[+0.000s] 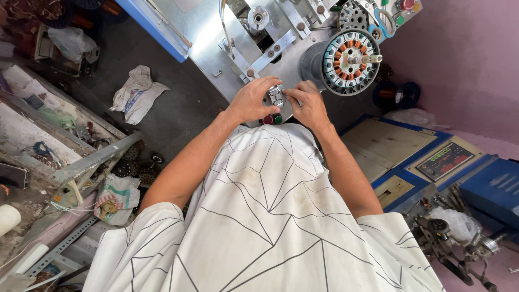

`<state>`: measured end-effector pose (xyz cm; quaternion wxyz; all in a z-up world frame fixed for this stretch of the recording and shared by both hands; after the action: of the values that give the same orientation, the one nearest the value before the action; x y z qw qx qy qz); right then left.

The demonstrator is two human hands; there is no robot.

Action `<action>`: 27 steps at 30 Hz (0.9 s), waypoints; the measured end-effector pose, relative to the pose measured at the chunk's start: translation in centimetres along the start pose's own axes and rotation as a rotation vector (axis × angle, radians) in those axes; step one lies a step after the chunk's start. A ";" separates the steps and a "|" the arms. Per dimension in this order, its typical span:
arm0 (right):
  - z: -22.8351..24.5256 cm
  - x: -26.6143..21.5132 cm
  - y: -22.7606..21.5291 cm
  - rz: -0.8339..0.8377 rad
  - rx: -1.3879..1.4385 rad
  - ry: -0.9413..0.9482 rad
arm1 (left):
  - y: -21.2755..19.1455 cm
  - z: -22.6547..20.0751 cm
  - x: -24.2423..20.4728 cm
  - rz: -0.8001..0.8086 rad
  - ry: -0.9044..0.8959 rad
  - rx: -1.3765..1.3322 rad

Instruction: The person assembles small electrical components by hand, inserting white plastic pieces into a metal housing and manipulating a cylindrical metal part. They repeatedly handle these components, adjusting them and placing them into a machine fixture.

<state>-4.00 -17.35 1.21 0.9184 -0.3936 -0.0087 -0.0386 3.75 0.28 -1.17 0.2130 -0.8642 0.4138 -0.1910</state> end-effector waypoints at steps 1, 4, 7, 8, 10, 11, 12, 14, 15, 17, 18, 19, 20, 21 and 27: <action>0.0 0.2 -0.1 -0.001 -0.009 -0.021 | -0.1 0.2 0.2 0.029 0.013 -0.008; -0.1 0.5 -0.1 0.001 -0.031 -0.038 | -0.3 0.8 0.9 0.112 0.049 -0.039; -0.3 0.7 -0.2 0.025 -0.034 0.036 | -0.8 0.9 1.4 0.182 0.082 -0.061; -0.3 0.7 -0.2 0.043 -0.028 0.061 | -1.0 0.9 1.6 0.202 0.089 -0.057; -0.2 0.6 0.1 0.068 -0.003 0.133 | -1.3 0.7 1.8 0.225 0.094 -0.048; -0.1 0.1 0.4 0.075 0.016 0.183 | -1.4 0.6 1.8 0.231 0.091 -0.045; -0.1 -0.1 0.6 0.083 0.034 0.234 | -1.5 0.6 1.7 0.237 0.088 -0.042; -0.3 -0.2 0.8 0.015 0.093 0.268 | -1.4 0.6 1.7 0.243 0.066 -0.039; -0.4 -0.3 0.8 -0.017 0.124 0.286 | -1.3 0.7 1.6 0.247 0.053 -0.037; -0.6 -0.2 0.9 0.003 0.122 0.343 | -1.2 0.6 1.5 0.211 0.091 -0.055; -0.7 -0.1 1.0 0.014 0.122 0.371 | -1.3 0.6 1.3 0.193 0.109 -0.064; -0.6 0.1 1.0 0.027 0.106 0.387 | -1.2 0.6 1.3 0.194 0.107 -0.063; -0.6 0.2 1.0 0.041 0.090 0.402 | -1.2 0.6 1.3 0.194 0.104 -0.062; -0.5 0.4 1.0 0.055 0.074 0.417 | -1.2 0.6 1.3 0.193 0.102 -0.060; -3.0 -0.6 2.6 0.127 0.541 0.789 | -1.4 0.0 1.4 0.174 0.098 -0.051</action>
<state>-4.43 -17.69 -2.80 0.9217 -0.0954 0.3547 -0.1249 5.50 -0.05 -0.19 0.1863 -0.8199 0.5018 -0.2032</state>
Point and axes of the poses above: each hand's wrist, its own x-axis towards the middle knuckle, its own y-axis out of the palm, z = x × y, the point moved 4 cm from there along x, towards the middle knuckle, and after that the axes turned 6 degrees about y, right-handed, at the moved point
